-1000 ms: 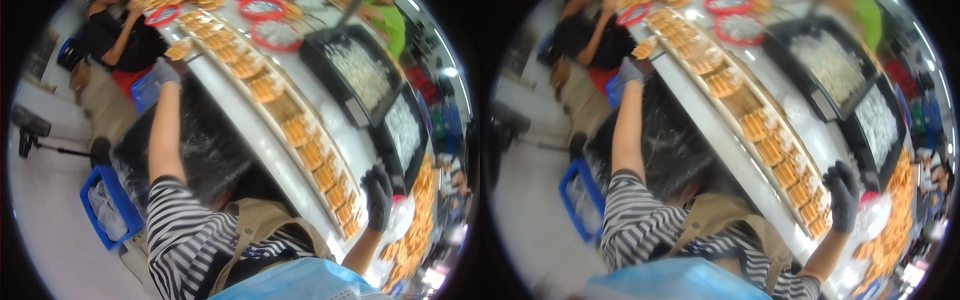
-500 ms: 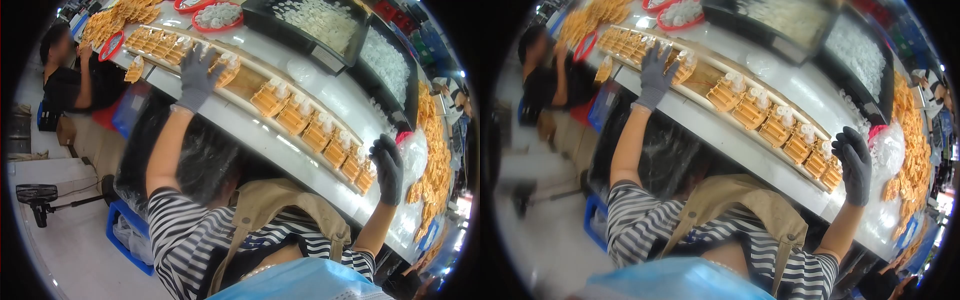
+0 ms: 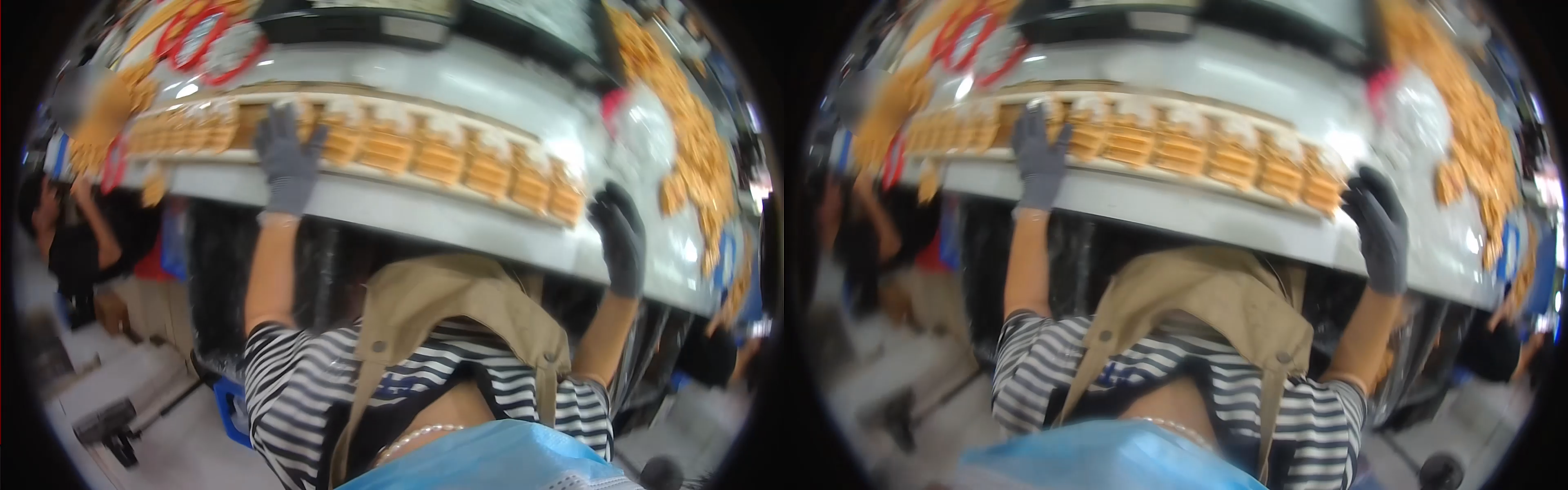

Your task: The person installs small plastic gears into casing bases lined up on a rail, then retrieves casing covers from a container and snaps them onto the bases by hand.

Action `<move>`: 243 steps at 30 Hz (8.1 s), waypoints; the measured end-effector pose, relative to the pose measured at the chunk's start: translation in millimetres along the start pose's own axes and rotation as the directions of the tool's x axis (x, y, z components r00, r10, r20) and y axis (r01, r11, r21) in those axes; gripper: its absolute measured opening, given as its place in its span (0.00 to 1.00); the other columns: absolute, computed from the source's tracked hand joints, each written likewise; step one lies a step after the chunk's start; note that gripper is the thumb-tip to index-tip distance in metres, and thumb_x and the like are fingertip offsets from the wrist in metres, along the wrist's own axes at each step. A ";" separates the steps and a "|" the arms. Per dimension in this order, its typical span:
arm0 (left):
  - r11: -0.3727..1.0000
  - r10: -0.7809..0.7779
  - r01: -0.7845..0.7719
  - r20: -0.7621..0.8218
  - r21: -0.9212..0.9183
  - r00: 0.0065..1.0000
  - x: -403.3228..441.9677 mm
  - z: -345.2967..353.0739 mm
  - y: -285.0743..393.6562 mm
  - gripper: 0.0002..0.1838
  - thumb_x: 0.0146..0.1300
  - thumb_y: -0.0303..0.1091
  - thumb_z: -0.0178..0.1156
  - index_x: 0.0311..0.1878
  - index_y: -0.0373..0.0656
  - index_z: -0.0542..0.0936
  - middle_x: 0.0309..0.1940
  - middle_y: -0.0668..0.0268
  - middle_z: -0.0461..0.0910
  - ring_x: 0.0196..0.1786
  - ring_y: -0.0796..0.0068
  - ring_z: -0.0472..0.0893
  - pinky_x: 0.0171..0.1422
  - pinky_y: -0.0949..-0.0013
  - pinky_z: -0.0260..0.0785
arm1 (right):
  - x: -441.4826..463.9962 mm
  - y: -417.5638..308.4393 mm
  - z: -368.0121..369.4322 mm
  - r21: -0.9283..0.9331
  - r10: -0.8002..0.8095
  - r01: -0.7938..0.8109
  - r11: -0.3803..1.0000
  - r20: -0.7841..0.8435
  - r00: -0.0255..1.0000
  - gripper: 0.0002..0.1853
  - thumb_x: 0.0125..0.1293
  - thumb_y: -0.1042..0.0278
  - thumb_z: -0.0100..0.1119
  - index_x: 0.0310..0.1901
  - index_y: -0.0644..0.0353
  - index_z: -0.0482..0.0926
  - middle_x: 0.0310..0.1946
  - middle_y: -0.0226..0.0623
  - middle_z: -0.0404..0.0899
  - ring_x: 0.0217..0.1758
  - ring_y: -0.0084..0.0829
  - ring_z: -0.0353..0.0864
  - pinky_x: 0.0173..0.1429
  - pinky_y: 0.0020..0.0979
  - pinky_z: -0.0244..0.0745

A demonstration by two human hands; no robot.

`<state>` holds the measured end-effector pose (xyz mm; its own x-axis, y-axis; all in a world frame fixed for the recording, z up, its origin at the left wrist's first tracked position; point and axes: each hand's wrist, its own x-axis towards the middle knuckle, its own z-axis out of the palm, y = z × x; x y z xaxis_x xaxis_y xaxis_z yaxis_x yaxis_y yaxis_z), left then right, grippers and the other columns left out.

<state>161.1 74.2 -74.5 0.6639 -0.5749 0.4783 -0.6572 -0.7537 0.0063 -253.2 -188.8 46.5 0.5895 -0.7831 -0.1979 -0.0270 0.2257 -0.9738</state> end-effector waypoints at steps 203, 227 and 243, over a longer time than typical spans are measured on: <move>0.620 0.749 -0.665 0.062 -0.415 0.659 -56.9 -73.7 319.3 0.35 0.60 0.61 0.55 0.64 0.49 0.71 0.66 0.63 0.66 0.68 0.53 0.60 0.74 0.34 0.27 | 62.1 56.6 -72.7 -0.425 0.117 -0.051 0.904 0.130 0.985 0.25 0.62 0.63 0.62 0.57 0.66 0.73 0.38 0.35 0.77 0.40 0.24 0.77 0.49 0.23 0.73; -0.070 0.686 0.322 0.189 -0.944 0.703 -80.5 -132.6 366.4 0.26 0.61 0.32 0.66 0.61 0.37 0.72 0.48 0.65 0.78 0.48 0.80 0.76 0.53 0.74 0.72 | -18.2 40.5 -43.6 -0.388 -0.660 0.549 0.740 -0.266 0.703 0.13 0.70 0.62 0.51 0.33 0.63 0.72 0.30 0.35 0.69 0.32 0.27 0.68 0.39 0.28 0.67; -0.591 0.525 0.522 0.197 -0.616 0.828 -65.5 -125.3 363.5 0.31 0.61 0.28 0.65 0.66 0.39 0.65 0.61 0.62 0.68 0.61 0.72 0.71 0.63 0.69 0.69 | -21.6 50.0 -47.3 0.059 -0.442 0.446 0.893 -0.074 0.894 0.37 0.58 0.45 0.66 0.61 0.62 0.68 0.50 0.43 0.76 0.56 0.33 0.75 0.58 0.32 0.71</move>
<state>-165.9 -122.2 6.5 0.2744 -0.9346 0.2262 0.5150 0.3415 0.7863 -305.5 -188.0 -3.2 0.4791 -0.8429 0.2450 0.2869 -0.1134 -0.9512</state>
